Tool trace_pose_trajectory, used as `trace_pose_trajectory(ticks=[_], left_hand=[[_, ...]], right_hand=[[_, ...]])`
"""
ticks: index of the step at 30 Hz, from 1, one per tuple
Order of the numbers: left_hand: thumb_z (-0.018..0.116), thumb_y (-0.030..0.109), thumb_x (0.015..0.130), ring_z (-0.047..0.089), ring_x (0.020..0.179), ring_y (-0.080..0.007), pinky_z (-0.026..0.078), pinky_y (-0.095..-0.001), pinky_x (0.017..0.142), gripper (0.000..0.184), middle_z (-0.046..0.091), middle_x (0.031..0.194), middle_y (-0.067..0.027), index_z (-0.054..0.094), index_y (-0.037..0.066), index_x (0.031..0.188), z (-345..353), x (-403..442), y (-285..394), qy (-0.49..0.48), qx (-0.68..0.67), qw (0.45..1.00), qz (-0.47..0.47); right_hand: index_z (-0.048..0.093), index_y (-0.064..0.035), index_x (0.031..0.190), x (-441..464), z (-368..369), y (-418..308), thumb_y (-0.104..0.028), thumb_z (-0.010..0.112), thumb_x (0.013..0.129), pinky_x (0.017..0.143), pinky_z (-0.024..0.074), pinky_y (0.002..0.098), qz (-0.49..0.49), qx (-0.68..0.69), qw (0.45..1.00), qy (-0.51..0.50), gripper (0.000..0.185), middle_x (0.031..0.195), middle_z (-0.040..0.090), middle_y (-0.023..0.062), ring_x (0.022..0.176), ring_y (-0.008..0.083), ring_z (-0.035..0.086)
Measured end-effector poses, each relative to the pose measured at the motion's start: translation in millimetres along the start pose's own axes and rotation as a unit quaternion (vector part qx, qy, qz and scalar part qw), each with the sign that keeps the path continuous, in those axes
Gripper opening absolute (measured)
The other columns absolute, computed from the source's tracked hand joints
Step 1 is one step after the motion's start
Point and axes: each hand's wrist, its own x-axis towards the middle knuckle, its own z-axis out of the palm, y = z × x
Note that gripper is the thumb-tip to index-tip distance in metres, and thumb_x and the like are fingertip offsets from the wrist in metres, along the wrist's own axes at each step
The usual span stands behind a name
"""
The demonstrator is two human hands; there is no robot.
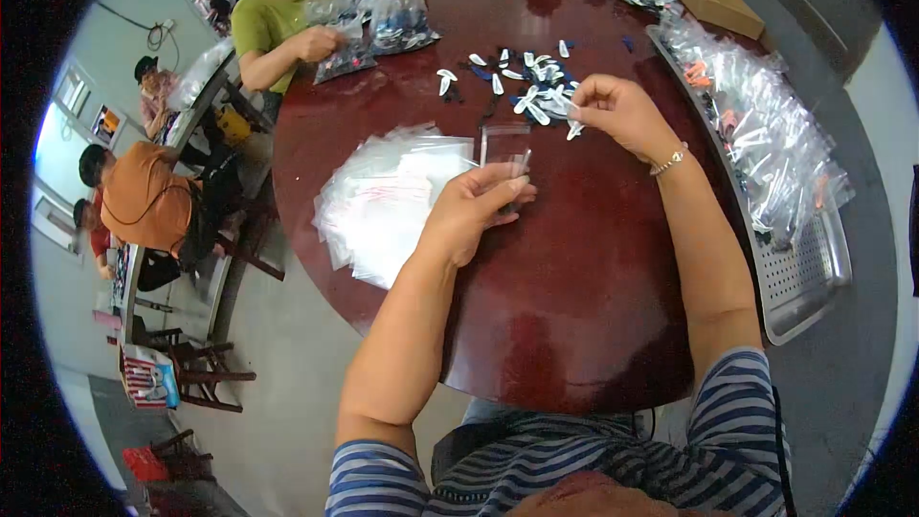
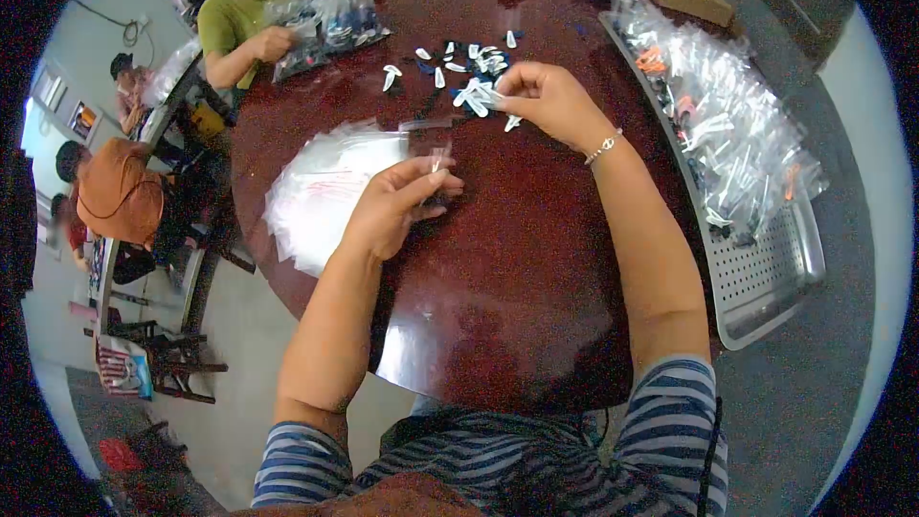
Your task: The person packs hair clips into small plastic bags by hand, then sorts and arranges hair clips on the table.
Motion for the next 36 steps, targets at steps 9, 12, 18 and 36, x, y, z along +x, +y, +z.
trace_pose_trajectory(ticks=[9,12,18,36], left_hand=[[0.069,0.021,0.085,0.062,0.097,-0.0159,0.046,-0.032,0.083,0.036,0.068,0.103,-0.0064,0.059,0.009,0.118,-1.0,0.5,-2.8,-0.015,-0.034,0.999,-0.002],[0.07,0.02,0.084,0.062,0.098,-0.0166,0.046,-0.0326,0.084,0.038,0.068,0.104,-0.0069,0.058,0.009,0.119,-3.5,1.9,-3.8,-0.031,-0.019,0.999,0.001],[0.063,0.019,0.09,0.062,0.095,-0.0133,0.047,-0.028,0.08,0.026,0.068,0.101,-0.0032,0.06,0.009,0.113,2.2,-2.2,2.5,-0.017,-0.057,0.998,0.006],[0.065,0.024,0.088,0.062,0.095,-0.0177,0.048,-0.032,0.082,0.037,0.067,0.107,-0.0089,0.058,0.004,0.119,3.7,1.9,-4.4,-0.039,0.045,0.998,0.017]], right_hand=[[0.063,-0.0019,0.087,-17.3,58.2,-43.7,-0.007,0.067,0.082,0.061,0.0442,0.0232,-0.115,-0.2,0.972,-0.041,0.008,0.078,0.061,-0.0011,0.069,0.0042,0.053],[0.065,-0.0015,0.092,-18.0,60.3,-46.6,-0.007,0.066,0.082,0.062,0.0451,0.0227,-0.107,-0.201,0.972,-0.062,0.011,0.083,0.064,0.0004,0.07,0.0048,0.056],[0.062,0.0007,0.109,-12.0,60.0,-37.8,-0.006,0.066,0.085,0.074,0.0512,0.0246,-0.116,-0.089,0.989,0.03,0.026,0.098,0.066,0.0065,0.079,0.0103,0.061],[0.067,-0.0016,0.084,-72.3,-95.1,-14.7,-0.021,0.062,0.088,0.063,0.0469,0.0273,-0.055,-0.248,0.785,0.564,0.021,0.078,0.067,0.0064,0.068,0.013,0.06]])
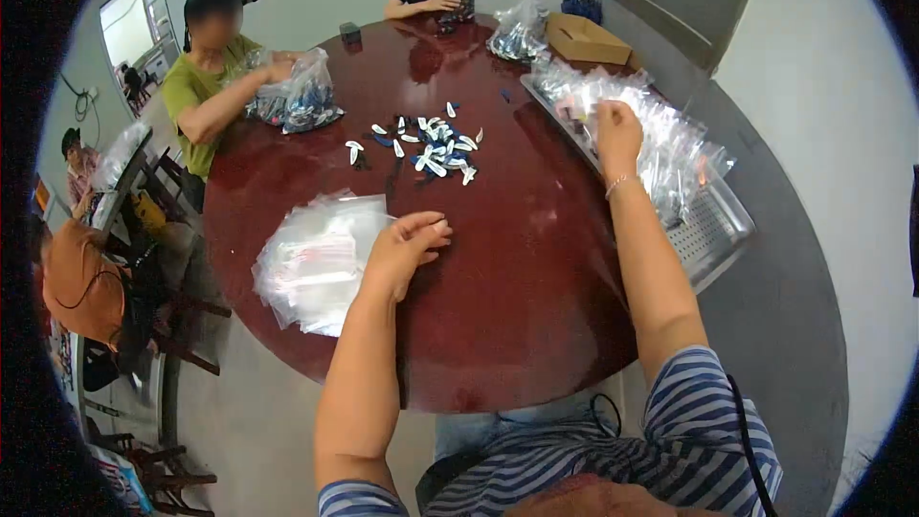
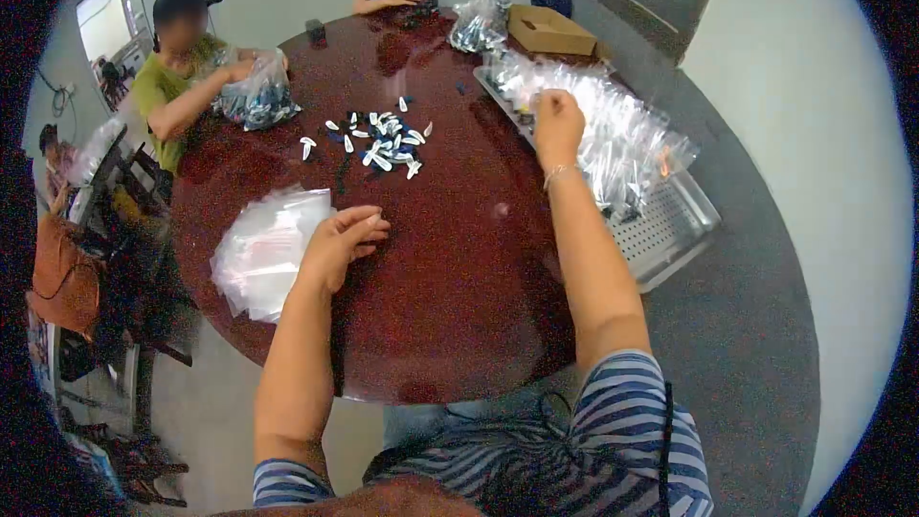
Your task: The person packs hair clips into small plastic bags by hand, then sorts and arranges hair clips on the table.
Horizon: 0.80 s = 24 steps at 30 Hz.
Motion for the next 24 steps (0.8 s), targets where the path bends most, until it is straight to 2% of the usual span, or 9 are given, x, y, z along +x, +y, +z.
trace_pose_trajectory(ticks=[2,3,4,6,10,16,20,21,24], left_hand=[[0.065,0.024,0.088,0.062,0.094,-0.0168,0.048,-0.0313,0.081,0.035,0.067,0.104,-0.0086,0.059,0.004,0.117,-0.1,1.1,-4.5,-0.018,0.013,1.0,0.015],[0.065,0.024,0.088,0.062,0.093,-0.0163,0.048,-0.0311,0.08,0.035,0.067,0.104,-0.0082,0.06,0.005,0.117,-1.8,3.8,-7.8,-0.029,0.021,0.999,0.018],[0.065,0.024,0.088,0.062,0.093,-0.0163,0.048,-0.0311,0.08,0.035,0.067,0.104,-0.0082,0.06,0.005,0.117,-1.9,4.3,-8.8,-0.03,0.023,0.999,0.01],[0.065,0.024,0.088,0.063,0.092,-0.0154,0.048,-0.0308,0.08,0.034,0.068,0.103,-0.0076,0.06,0.005,0.116,-1.8,4.5,-8.5,-0.03,0.041,0.998,0.026],[0.065,0.023,0.088,0.063,0.087,-0.0127,0.048,-0.0266,0.076,0.031,0.068,0.099,-0.0065,0.061,0.004,0.113,-2.1,2.7,-7.6,-0.008,0.049,0.997,0.054],[0.067,0.02,0.087,0.063,0.08,-0.011,0.047,-0.0229,0.07,0.026,0.068,0.093,-0.0048,0.063,0.003,0.107,0.1,6.0,-14.9,0.013,0.058,0.995,0.074],[0.066,0.02,0.088,0.063,0.081,-0.0104,0.048,-0.0225,0.07,0.029,0.069,0.094,-0.0058,0.062,0.003,0.11,0.2,12.1,-18.9,0.002,0.061,0.994,0.093],[0.066,0.019,0.087,0.063,0.079,-0.0102,0.048,-0.0224,0.069,0.026,0.068,0.092,-0.005,0.063,0.003,0.107,1.3,10.7,-18.8,0.012,0.061,0.994,0.089],[0.066,0.019,0.087,0.062,0.078,-0.0101,0.048,-0.0225,0.069,0.025,0.068,0.091,-0.005,0.064,0.002,0.106,-0.7,12.4,-26.2,0.017,0.054,0.994,0.089]], right_hand=[[0.068,-0.0006,0.085,10.2,-19.5,23.6,-0.024,0.064,0.083,0.065,0.0491,0.0353,0.013,-0.104,0.994,-0.037,0.024,0.075,0.067,0.0134,0.067,0.0221,0.063],[0.069,-0.0003,0.08,14.1,-27.6,32.3,-0.024,0.065,0.08,0.067,0.0497,0.0356,0.074,-0.176,0.97,-0.149,0.024,0.075,0.068,0.0153,0.069,0.0254,0.065],[0.069,-0.0003,0.08,18.3,-34.8,40.0,-0.024,0.065,0.08,0.067,0.0497,0.0356,0.082,-0.179,0.969,-0.152,0.024,0.075,0.068,0.0153,0.069,0.0254,0.065],[0.07,-0.0005,0.079,23.9,-44.5,46.8,-0.02,0.065,0.081,0.06,0.0479,0.0295,0.004,-0.183,0.972,-0.145,0.02,0.074,0.067,0.0069,0.067,0.0129,0.061],[0.07,-0.0026,0.079,16.7,-87.5,6.9,-0.02,0.067,0.083,0.059,0.0476,0.0265,0.097,0.0,0.985,-0.143,0.018,0.074,0.067,0.0042,0.065,0.0123,0.06],[0.069,-0.0019,0.083,8.7,-123.6,35.9,-0.023,0.071,0.08,0.055,0.0484,0.0248,0.1,-0.091,0.982,-0.13,0.021,0.073,0.065,0.0019,0.064,0.0089,0.058],[0.068,0.001,0.096,-4.1,-125.2,58.3,-0.031,0.075,0.074,0.072,0.0528,0.0354,-0.021,-0.325,0.93,-0.169,0.039,0.09,0.069,0.0158,0.08,0.0266,0.067],[0.064,0.0017,0.106,-11.7,-128.7,38.3,-0.032,0.074,0.075,0.085,0.0492,0.0391,0.029,-0.319,0.93,-0.179,0.047,0.103,0.066,0.0213,0.095,0.0348,0.064],[0.058,0.0031,0.117,-21.3,-132.7,14.2,-0.024,0.071,0.075,0.094,0.0445,0.0399,-0.027,-0.291,0.949,-0.116,0.052,0.115,0.06,0.0256,0.108,0.0374,0.057]])
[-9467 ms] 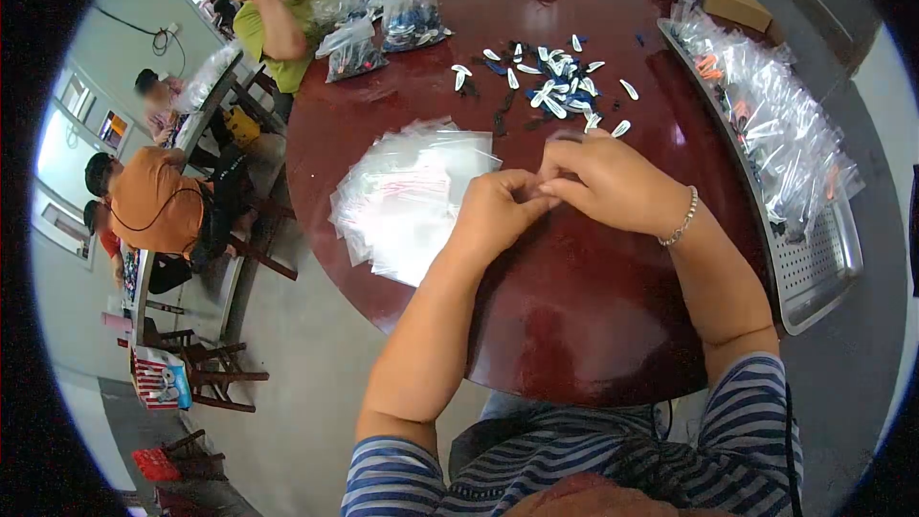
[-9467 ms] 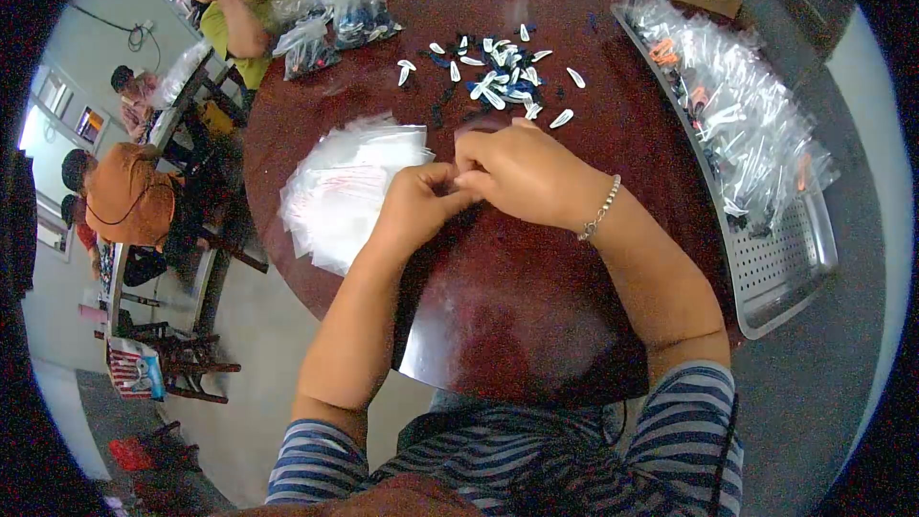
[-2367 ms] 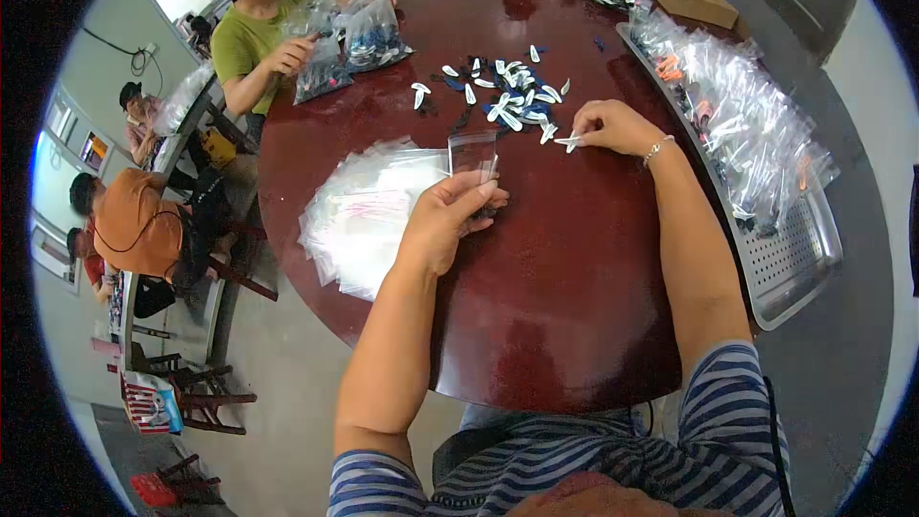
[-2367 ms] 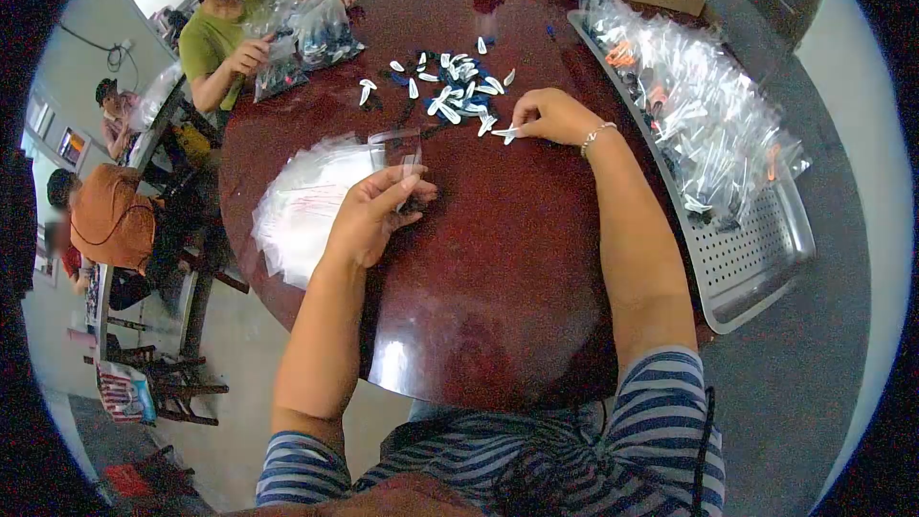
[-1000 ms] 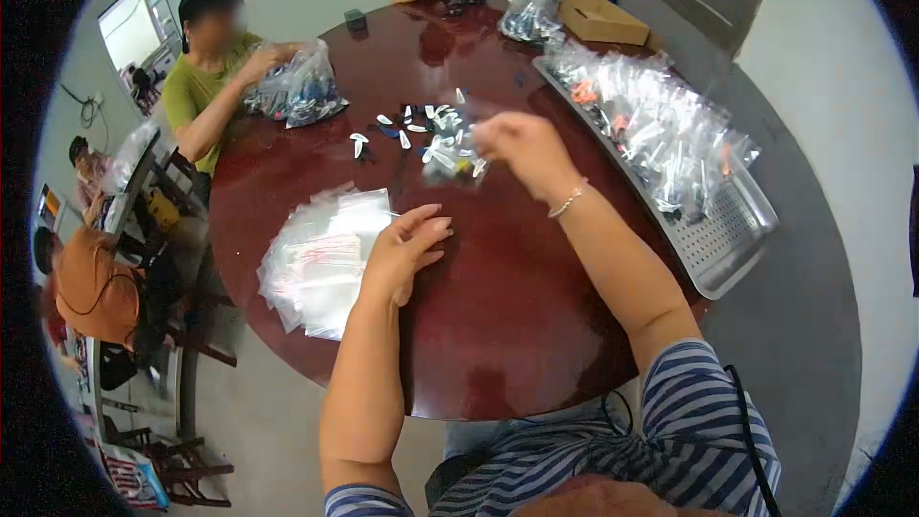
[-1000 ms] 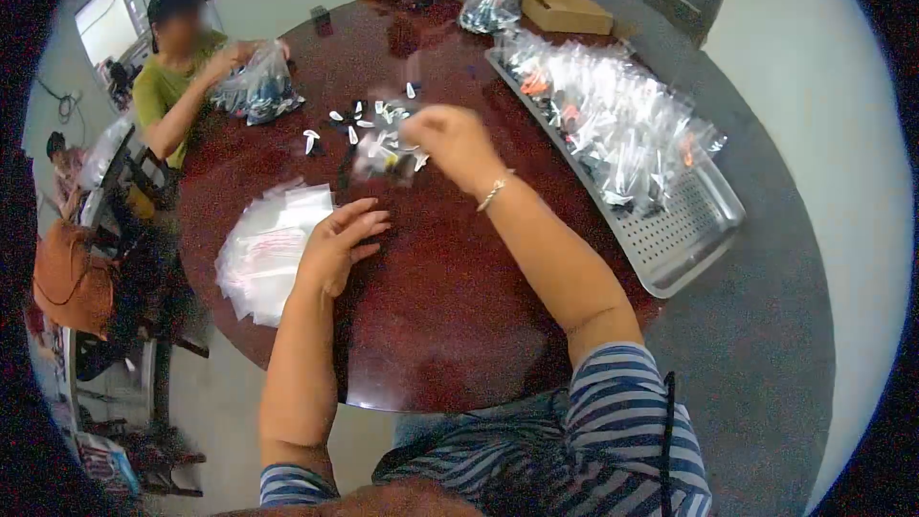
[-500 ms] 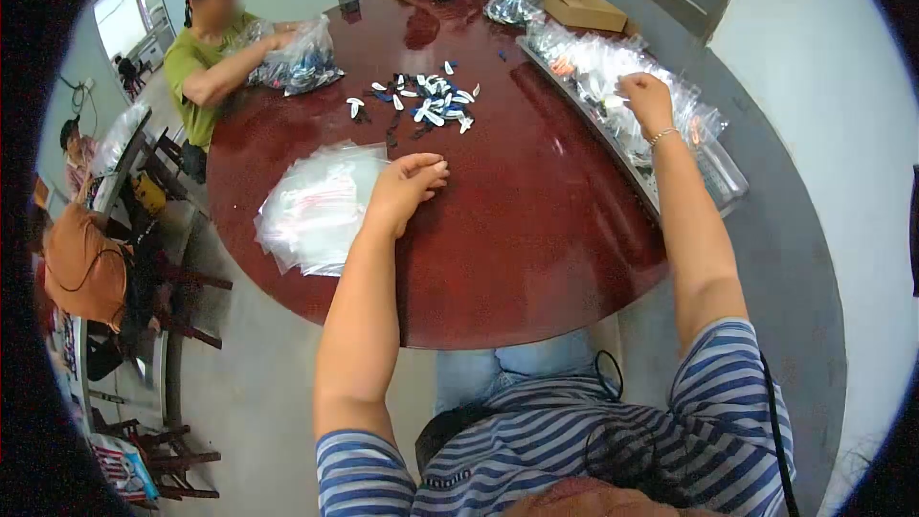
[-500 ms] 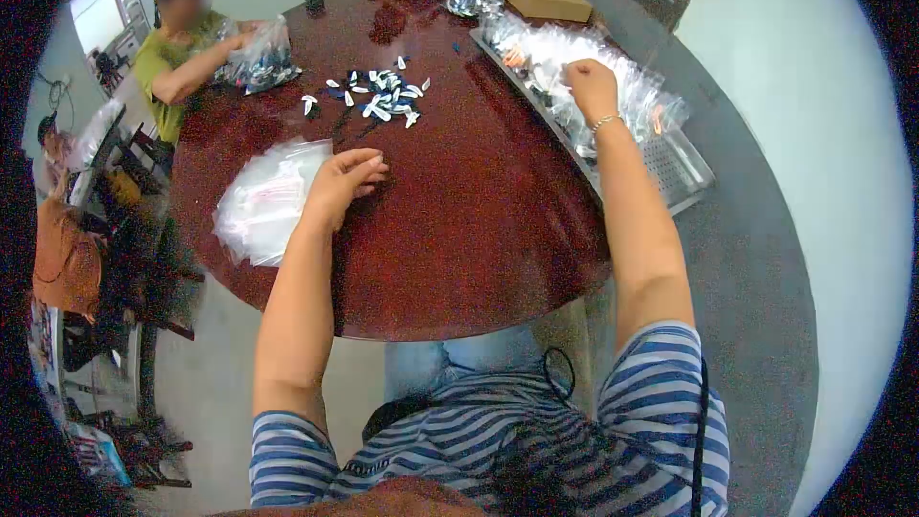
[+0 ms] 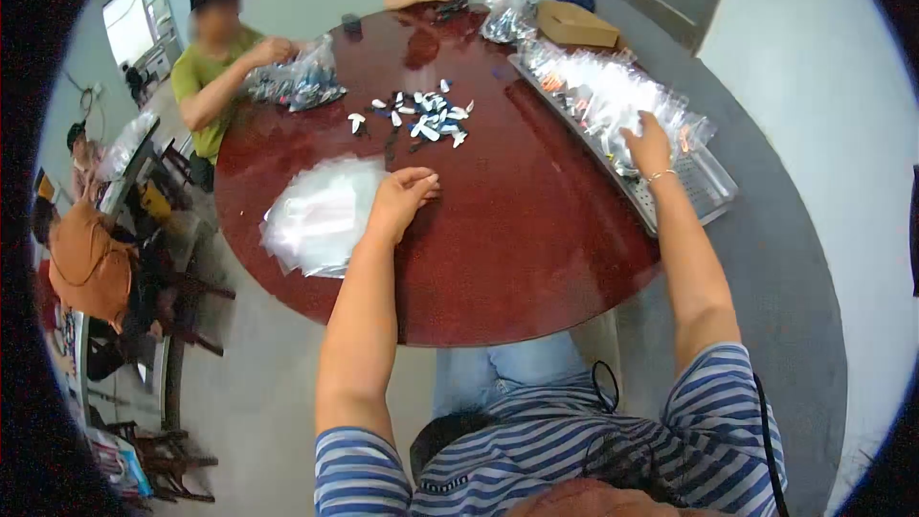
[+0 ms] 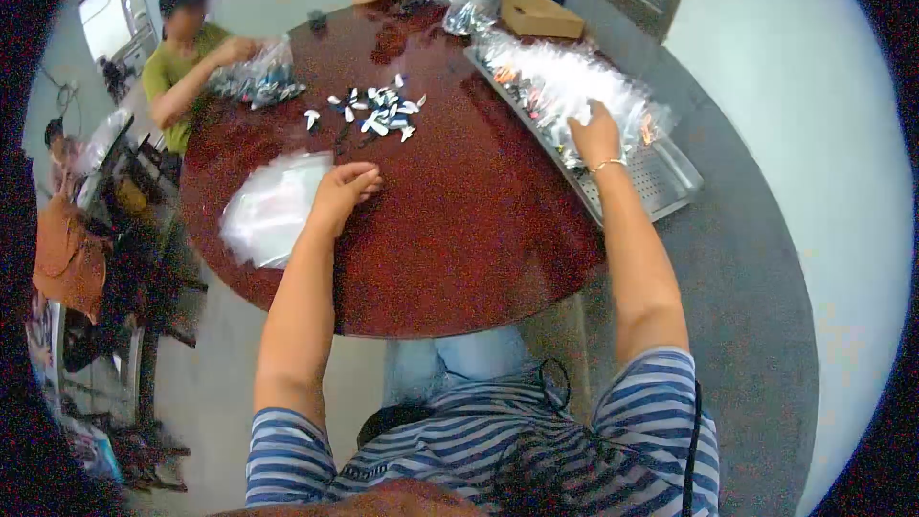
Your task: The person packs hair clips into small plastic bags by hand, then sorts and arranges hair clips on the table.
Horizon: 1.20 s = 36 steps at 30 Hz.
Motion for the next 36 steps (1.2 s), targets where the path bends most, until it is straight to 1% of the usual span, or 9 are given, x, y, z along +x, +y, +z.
trace_pose_trajectory(ticks=[6,8,10,14,20,24,29,30,36], left_hand=[[0.067,0.025,0.085,0.064,0.088,-0.0187,0.05,-0.0315,0.08,0.032,0.069,0.095,-0.0112,0.066,0.001,0.105,4.2,-9.6,13.8,0.021,0.251,0.963,0.099],[0.067,0.026,0.084,0.065,0.087,-0.0223,0.05,-0.0325,0.08,0.028,0.07,0.097,-0.0116,0.068,0.004,0.102,3.7,-2.0,-0.4,0.039,0.269,0.953,0.134],[0.066,0.023,0.083,0.066,0.083,-0.0241,0.051,-0.0335,0.076,0.025,0.07,0.094,-0.0125,0.069,0.004,0.099,7.5,-7.6,3.6,0.063,0.295,0.942,0.146],[0.066,0.02,0.082,0.067,0.079,-0.0256,0.052,-0.0349,0.073,0.021,0.07,0.09,-0.0132,0.07,0.004,0.096,3.5,-10.4,13.2,0.117,0.294,0.933,0.17],[0.066,0.016,0.082,0.066,0.08,-0.0196,0.05,-0.0301,0.074,0.02,0.07,0.088,-0.0131,0.069,0.002,0.095,-27.6,-13.4,33.4,0.354,0.117,0.917,0.144],[0.064,0.013,0.085,0.063,0.084,-0.0155,0.048,-0.0276,0.077,0.023,0.069,0.095,-0.0094,0.067,-0.001,0.102,-54.0,10.5,6.9,0.389,0.004,0.91,0.143],[0.062,0.011,0.083,0.064,0.081,-0.0184,0.05,-0.0303,0.075,0.023,0.068,0.088,-0.0115,0.065,-0.002,0.101,-50.2,7.4,7.0,0.394,0.002,0.907,0.151],[0.062,0.011,0.083,0.064,0.081,-0.0184,0.05,-0.0303,0.075,0.023,0.068,0.088,-0.0115,0.065,-0.002,0.101,-50.1,4.9,9.5,0.398,0.002,0.903,0.159],[0.064,0.011,0.085,0.063,0.09,-0.016,0.048,-0.028,0.082,0.027,0.067,0.099,-0.0113,0.063,-0.003,0.107,-57.4,19.1,-4.8,0.379,0.052,0.918,0.106]], right_hand=[[0.064,-0.0018,0.104,-30.5,1.0,-61.5,-0.017,0.067,0.081,0.089,0.0465,0.0367,-0.187,0.069,0.98,-0.02,0.028,0.11,0.064,0.0161,0.103,0.0301,0.06],[0.065,-0.0019,0.101,-50.0,11.1,-87.1,-0.016,0.067,0.081,0.09,0.0465,0.0375,-0.174,0.13,0.96,-0.179,0.024,0.11,0.064,0.0162,0.104,0.0299,0.06],[0.065,-0.0016,0.1,-73.8,30.5,-107.1,-0.014,0.067,0.081,0.092,0.0462,0.0379,-0.33,0.115,0.917,-0.193,0.023,0.112,0.063,0.017,0.107,0.0309,0.059],[0.064,0.0004,0.106,-106.5,62.9,-151.6,-0.016,0.067,0.082,0.096,0.0448,0.0378,-0.386,0.148,0.849,-0.328,0.03,0.117,0.06,0.0198,0.112,0.0338,0.056],[0.056,-0.0003,0.121,-110.1,126.7,-210.5,-0.013,0.068,0.083,0.084,0.0504,0.0305,-0.308,0.215,0.841,-0.389,0.041,0.115,0.062,0.0155,0.099,0.0219,0.063],[0.056,0.0051,0.117,-94.1,195.8,-247.2,-0.021,0.069,0.084,0.077,0.0507,0.0305,-0.185,0.332,0.85,-0.365,0.044,0.096,0.069,0.0139,0.085,0.0199,0.066],[0.068,0.0001,0.088,-83.4,250.0,-282.2,-0.028,0.077,0.073,0.068,0.0515,0.031,-0.106,0.287,0.869,-0.389,0.032,0.083,0.07,0.0111,0.074,0.0187,0.066],[0.065,-0.0016,0.076,-82.7,253.9,-282.1,-0.014,0.072,0.077,0.06,0.0459,0.0267,-0.135,0.298,0.855,-0.402,0.014,0.072,0.064,0.0028,0.065,0.0094,0.056],[0.07,-0.0018,0.078,-75.2,235.2,-280.1,-0.025,0.065,0.082,0.068,0.0499,0.0376,-0.242,0.261,0.843,-0.404,0.024,0.078,0.066,0.0173,0.072,0.0305,0.064]])
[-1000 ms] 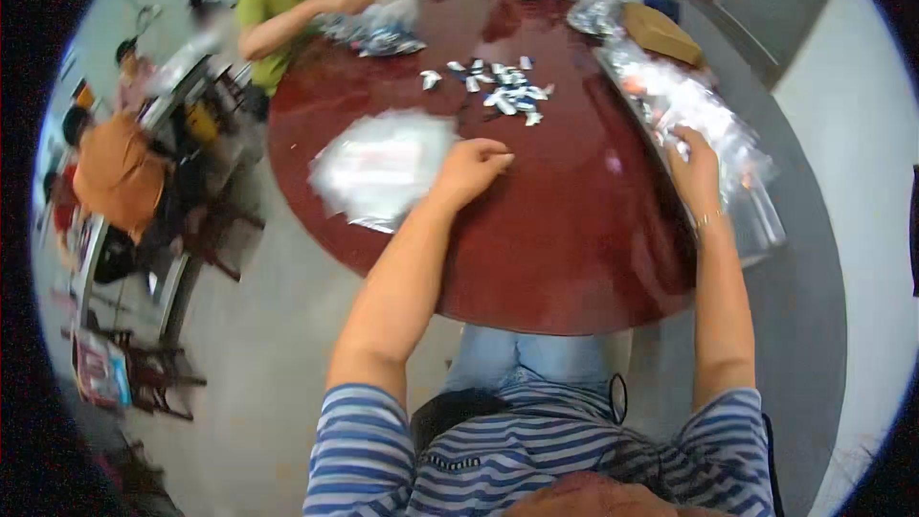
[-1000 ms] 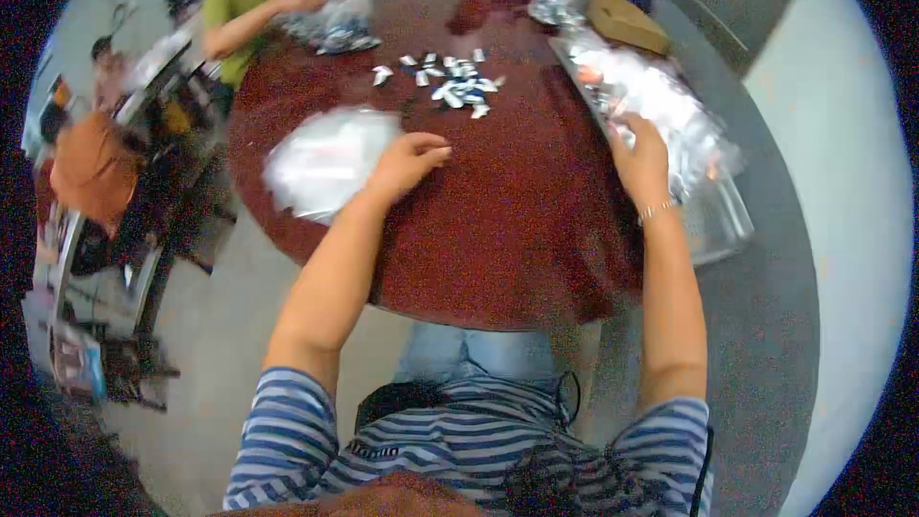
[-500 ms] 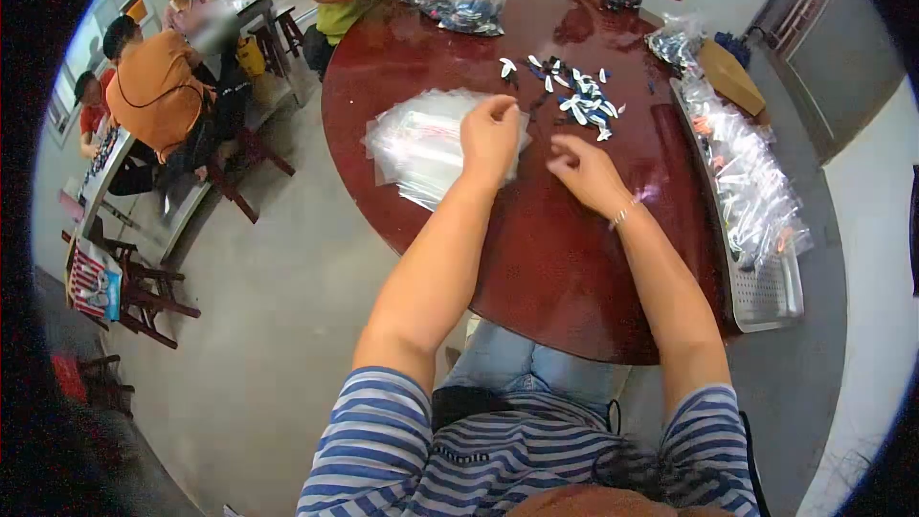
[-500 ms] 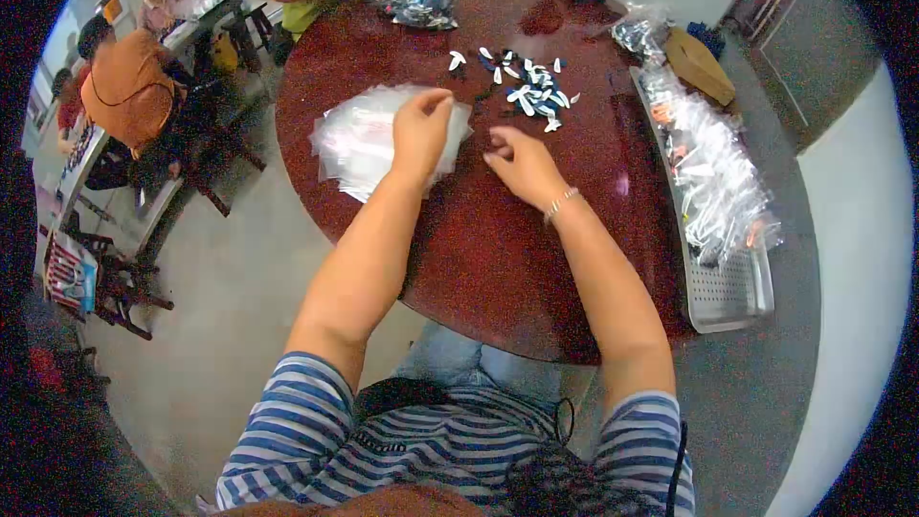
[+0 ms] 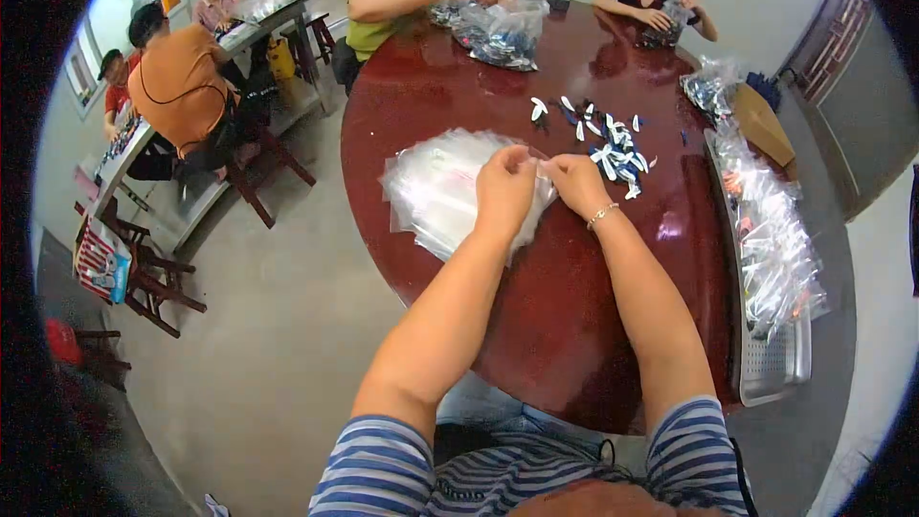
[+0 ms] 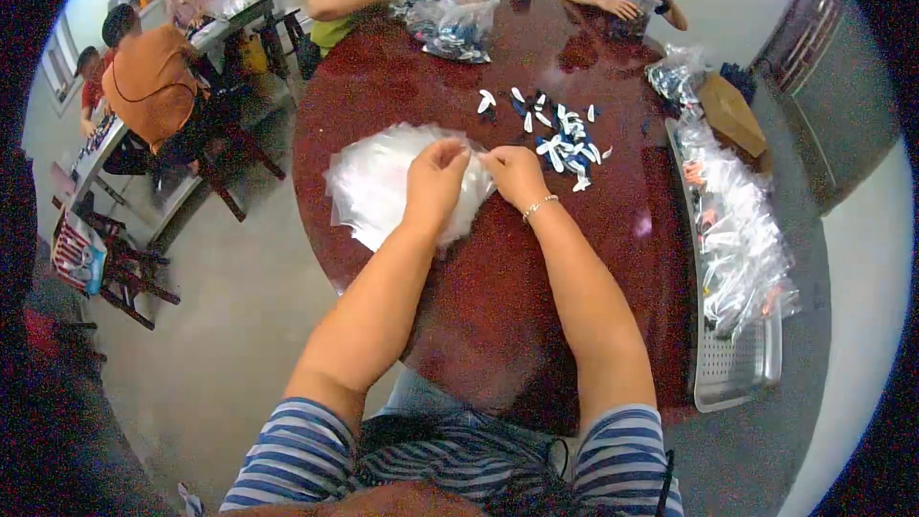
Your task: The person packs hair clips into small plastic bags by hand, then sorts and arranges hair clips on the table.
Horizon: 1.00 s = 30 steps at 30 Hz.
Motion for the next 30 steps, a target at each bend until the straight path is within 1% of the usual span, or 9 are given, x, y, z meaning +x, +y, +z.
trace_pose_trajectory(ticks=[4,8,11,14,21,23,24,27,30], left_hand=[[0.065,0.013,0.084,0.064,0.089,-0.017,0.049,-0.0282,0.08,0.031,0.068,0.098,-0.0121,0.062,-0.004,0.11,1.6,-1.6,-2.7,-0.014,0.049,0.998,0.039],[0.066,0.014,0.083,0.064,0.089,-0.0186,0.05,-0.029,0.079,0.038,0.068,0.098,-0.0128,0.059,-0.005,0.115,1.3,-5.8,-0.7,-0.048,0.135,0.988,0.05],[0.066,0.015,0.083,0.064,0.09,-0.0188,0.05,-0.0291,0.08,0.039,0.068,0.099,-0.0128,0.059,-0.004,0.116,-0.5,-7.9,3.8,-0.056,0.136,0.988,0.05],[0.066,0.019,0.083,0.064,0.09,-0.0187,0.05,-0.0298,0.08,0.039,0.068,0.099,-0.0131,0.061,-0.003,0.115,2.2,-10.3,1.5,-0.058,0.122,0.989,0.067],[0.073,0.04,0.076,0.065,0.096,-0.029,0.049,-0.035,0.086,0.05,0.068,0.101,-0.0187,0.066,-0.002,0.103,12.5,-28.1,41.5,-0.117,0.224,0.964,0.082],[0.072,0.036,0.08,0.065,0.091,-0.0233,0.049,-0.033,0.083,0.046,0.068,0.098,-0.0155,0.066,-0.003,0.102,14.5,-28.9,35.6,-0.163,0.065,0.983,0.061],[0.065,0.023,0.088,0.06,0.084,-0.0116,0.05,-0.026,0.074,0.034,0.066,0.098,-0.0087,0.064,-0.002,0.111,12.7,-37.0,58.5,-0.168,0.032,0.985,-0.015],[0.055,0.018,0.095,0.06,0.079,-0.012,0.049,-0.0244,0.071,0.028,0.066,0.091,-0.0068,0.061,-0.004,0.11,11.0,-27.3,40.9,-0.093,-0.169,0.98,-0.042],[0.054,0.021,0.095,0.06,0.078,-0.0129,0.049,-0.0243,0.071,0.027,0.066,0.093,-0.0079,0.062,-0.003,0.105,-1.5,-21.9,48.9,-0.056,-0.184,0.977,-0.087]], right_hand=[[0.069,-0.0039,0.092,-7.6,-5.3,3.2,-0.025,0.055,0.089,0.075,0.0482,0.0428,-0.094,-0.082,0.991,0.045,0.025,0.087,0.063,0.0196,0.085,0.0362,0.06],[0.069,-0.0042,0.096,-8.9,-12.5,28.0,-0.023,0.054,0.091,0.07,0.0484,0.0405,-0.157,-0.057,0.967,0.191,0.025,0.082,0.064,0.0187,0.077,0.0319,0.062],[0.069,0.0001,0.094,-20.1,-41.2,18.7,-0.015,0.055,0.092,0.059,0.0458,0.0238,0.02,0.176,0.968,0.178,0.021,0.08,0.064,0.0016,0.066,0.0086,0.057],[0.066,-0.0018,0.092,-29.4,-61.3,15.2,-0.012,0.057,0.092,0.062,0.0466,0.0221,0.133,0.398,0.885,0.204,0.013,0.081,0.063,0.0032,0.068,0.0102,0.057],[0.05,0.0011,0.108,-34.0,-38.9,-8.5,-0.007,0.053,0.091,0.067,0.0519,0.0263,0.118,0.594,0.773,0.189,0.02,0.096,0.064,0.0132,0.083,0.0185,0.065],[0.046,0.0027,0.113,-41.6,-26.5,-20.6,-0.005,0.056,0.087,0.069,0.0523,0.027,0.102,0.6,0.781,0.138,0.028,0.1,0.063,0.0155,0.087,0.0207,0.065],[0.047,0.0036,0.111,-48.7,-24.5,-36.7,-0.006,0.056,0.088,0.07,0.0521,0.0268,0.128,0.591,0.784,0.14,0.026,0.098,0.062,0.0143,0.085,0.0196,0.065],[0.049,0.0024,0.11,-62.3,-8.0,-54.8,-0.008,0.057,0.089,0.066,0.0504,0.0277,0.144,0.576,0.795,0.126,0.024,0.096,0.063,0.0132,0.078,0.0151,0.061],[0.048,0.0015,0.111,-65.1,2.6,-52.6,-0.01,0.059,0.088,0.066,0.0496,0.0282,0.126,0.52,0.843,0.054,0.027,0.093,0.064,0.0116,0.079,0.0139,0.06]])
